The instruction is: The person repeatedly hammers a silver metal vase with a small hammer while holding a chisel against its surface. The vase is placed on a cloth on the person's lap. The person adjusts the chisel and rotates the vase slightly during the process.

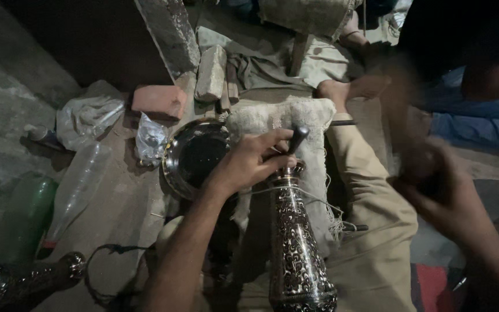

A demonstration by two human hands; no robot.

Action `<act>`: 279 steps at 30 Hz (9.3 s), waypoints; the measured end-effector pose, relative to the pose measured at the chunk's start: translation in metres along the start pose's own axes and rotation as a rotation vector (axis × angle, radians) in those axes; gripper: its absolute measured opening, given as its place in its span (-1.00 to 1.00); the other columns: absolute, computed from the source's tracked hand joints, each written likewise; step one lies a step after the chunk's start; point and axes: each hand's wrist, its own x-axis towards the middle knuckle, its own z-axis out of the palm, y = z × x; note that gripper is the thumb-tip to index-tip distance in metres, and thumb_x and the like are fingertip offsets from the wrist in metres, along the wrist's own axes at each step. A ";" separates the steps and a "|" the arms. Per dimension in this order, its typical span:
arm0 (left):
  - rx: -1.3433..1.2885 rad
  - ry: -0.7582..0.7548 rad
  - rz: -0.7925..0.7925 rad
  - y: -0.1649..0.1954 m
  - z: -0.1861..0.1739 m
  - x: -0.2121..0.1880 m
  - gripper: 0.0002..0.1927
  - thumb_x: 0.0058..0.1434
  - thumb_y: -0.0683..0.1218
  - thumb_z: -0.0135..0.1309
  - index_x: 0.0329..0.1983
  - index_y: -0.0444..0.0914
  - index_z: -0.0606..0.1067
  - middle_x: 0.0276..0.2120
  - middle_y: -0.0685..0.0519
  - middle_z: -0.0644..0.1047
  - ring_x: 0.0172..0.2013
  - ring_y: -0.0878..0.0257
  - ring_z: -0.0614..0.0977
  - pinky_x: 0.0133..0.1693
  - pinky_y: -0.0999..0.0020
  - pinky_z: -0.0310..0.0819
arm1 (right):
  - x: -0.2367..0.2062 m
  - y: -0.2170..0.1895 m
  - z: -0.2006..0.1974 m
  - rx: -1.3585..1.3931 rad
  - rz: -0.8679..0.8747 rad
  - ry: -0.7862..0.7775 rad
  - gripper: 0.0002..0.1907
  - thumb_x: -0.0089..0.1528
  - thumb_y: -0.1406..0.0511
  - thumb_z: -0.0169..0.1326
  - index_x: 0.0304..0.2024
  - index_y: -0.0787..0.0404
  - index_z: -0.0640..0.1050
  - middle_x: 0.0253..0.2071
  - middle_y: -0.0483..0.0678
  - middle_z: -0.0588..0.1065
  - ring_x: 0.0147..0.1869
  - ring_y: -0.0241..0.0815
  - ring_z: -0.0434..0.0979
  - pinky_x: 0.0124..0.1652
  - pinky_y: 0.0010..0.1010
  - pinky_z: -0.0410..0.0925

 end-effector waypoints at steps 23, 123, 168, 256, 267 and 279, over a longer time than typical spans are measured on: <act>0.074 0.002 -0.007 -0.011 0.002 -0.001 -0.50 0.29 0.20 0.12 0.27 0.03 0.43 -0.05 0.01 0.69 0.00 0.12 0.73 0.07 0.00 0.64 | 0.029 -0.023 -0.010 -0.588 0.104 -0.087 -0.23 0.17 0.25 0.30 0.43 0.03 0.36 -0.09 0.17 0.59 -0.10 0.14 0.66 -0.18 -0.12 0.52; 0.074 -0.154 0.007 0.027 -0.013 0.018 -0.48 0.19 -0.02 0.25 0.25 -0.03 0.50 0.01 -0.02 0.67 -0.06 0.15 0.74 0.03 0.22 0.59 | -0.035 0.033 0.020 -0.386 0.266 0.051 -0.41 0.22 0.30 0.29 0.30 0.06 0.47 -0.15 0.18 0.59 -0.07 0.02 0.68 -0.14 -0.25 0.48; -0.897 0.736 -0.070 0.060 0.078 -0.080 -0.66 0.42 0.00 0.15 0.09 -0.29 0.39 -0.18 -0.04 0.63 -0.12 0.17 0.69 0.01 0.15 0.71 | -0.108 0.061 0.050 -0.079 0.308 0.073 -0.13 0.05 0.37 0.35 0.39 0.17 0.32 0.11 0.12 0.55 0.18 -0.03 0.58 0.08 -0.22 0.44; 0.038 -0.089 0.044 0.008 -0.004 0.017 -0.47 0.19 -0.03 0.25 0.25 0.00 0.49 -0.05 0.02 0.69 -0.13 0.21 0.75 0.02 0.14 0.64 | -0.045 0.058 0.006 0.151 0.203 0.106 -0.28 0.10 0.25 0.26 0.28 0.24 0.36 -0.15 0.18 0.57 -0.12 -0.03 0.61 -0.15 -0.24 0.48; 0.109 -0.175 0.016 0.026 -0.007 0.026 -0.54 0.24 -0.08 0.21 0.23 0.00 0.49 -0.02 0.11 0.69 -0.11 0.22 0.74 0.05 0.15 0.56 | -0.085 0.058 0.019 -0.333 0.282 0.021 -0.31 0.13 0.26 0.30 0.31 0.15 0.42 -0.13 0.14 0.61 -0.06 -0.08 0.64 -0.15 -0.26 0.47; 0.232 -0.263 -0.078 0.039 -0.004 0.038 -0.53 0.21 0.01 0.23 0.20 0.03 0.47 -0.24 0.10 0.72 -0.21 0.21 0.75 -0.07 0.17 0.59 | -0.083 0.054 0.037 0.276 0.475 0.132 -0.25 0.08 0.32 0.33 0.28 0.30 0.33 -0.07 0.16 0.57 -0.04 -0.16 0.62 -0.06 -0.24 0.48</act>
